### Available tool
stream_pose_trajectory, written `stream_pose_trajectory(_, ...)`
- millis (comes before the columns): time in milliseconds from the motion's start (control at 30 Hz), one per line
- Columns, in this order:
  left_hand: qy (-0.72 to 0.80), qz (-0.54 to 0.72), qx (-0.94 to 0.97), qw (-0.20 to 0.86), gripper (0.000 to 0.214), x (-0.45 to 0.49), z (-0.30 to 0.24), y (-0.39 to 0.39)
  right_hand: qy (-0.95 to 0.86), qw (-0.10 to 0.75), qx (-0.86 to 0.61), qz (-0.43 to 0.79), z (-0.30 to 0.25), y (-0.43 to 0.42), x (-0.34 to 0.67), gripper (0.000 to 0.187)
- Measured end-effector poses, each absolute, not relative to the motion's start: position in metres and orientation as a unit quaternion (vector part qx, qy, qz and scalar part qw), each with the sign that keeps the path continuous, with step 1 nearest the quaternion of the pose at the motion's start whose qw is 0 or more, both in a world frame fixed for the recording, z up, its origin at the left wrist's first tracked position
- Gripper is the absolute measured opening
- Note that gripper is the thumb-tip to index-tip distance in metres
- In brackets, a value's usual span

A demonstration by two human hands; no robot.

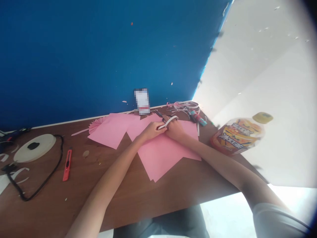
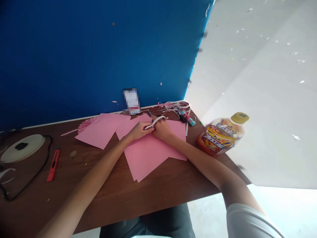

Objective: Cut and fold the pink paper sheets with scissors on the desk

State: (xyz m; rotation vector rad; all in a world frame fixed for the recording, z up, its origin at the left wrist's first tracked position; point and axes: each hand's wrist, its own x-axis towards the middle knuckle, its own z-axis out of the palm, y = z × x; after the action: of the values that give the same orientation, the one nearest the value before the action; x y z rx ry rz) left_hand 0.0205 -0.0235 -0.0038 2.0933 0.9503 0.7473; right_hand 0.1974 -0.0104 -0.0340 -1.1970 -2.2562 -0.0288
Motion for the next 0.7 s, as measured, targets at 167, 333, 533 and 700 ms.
stream_pose_trajectory(167,0.378,0.291,0.807,0.35,0.033,0.017,-0.005,-0.021,-0.844,0.349,-0.393,0.104,-0.027,-0.006,0.193,0.066)
stream_pose_trajectory(333,0.36,0.298,0.808,0.358,0.03,0.011,-0.004,-0.016,-0.868,0.305,-0.325,0.221,-0.012,-0.006,0.204,0.065)
stream_pose_trajectory(533,0.358,0.307,0.803,0.364,0.032,0.012,-0.003,-0.016,-0.844,0.288,-0.27,0.362,0.002,-0.013,0.212,0.055)
stream_pose_trajectory(700,0.359,0.303,0.808,0.355,0.03,0.015,-0.006,-0.018,-0.845,0.315,-0.284,0.324,0.007,-0.017,0.207,0.051)
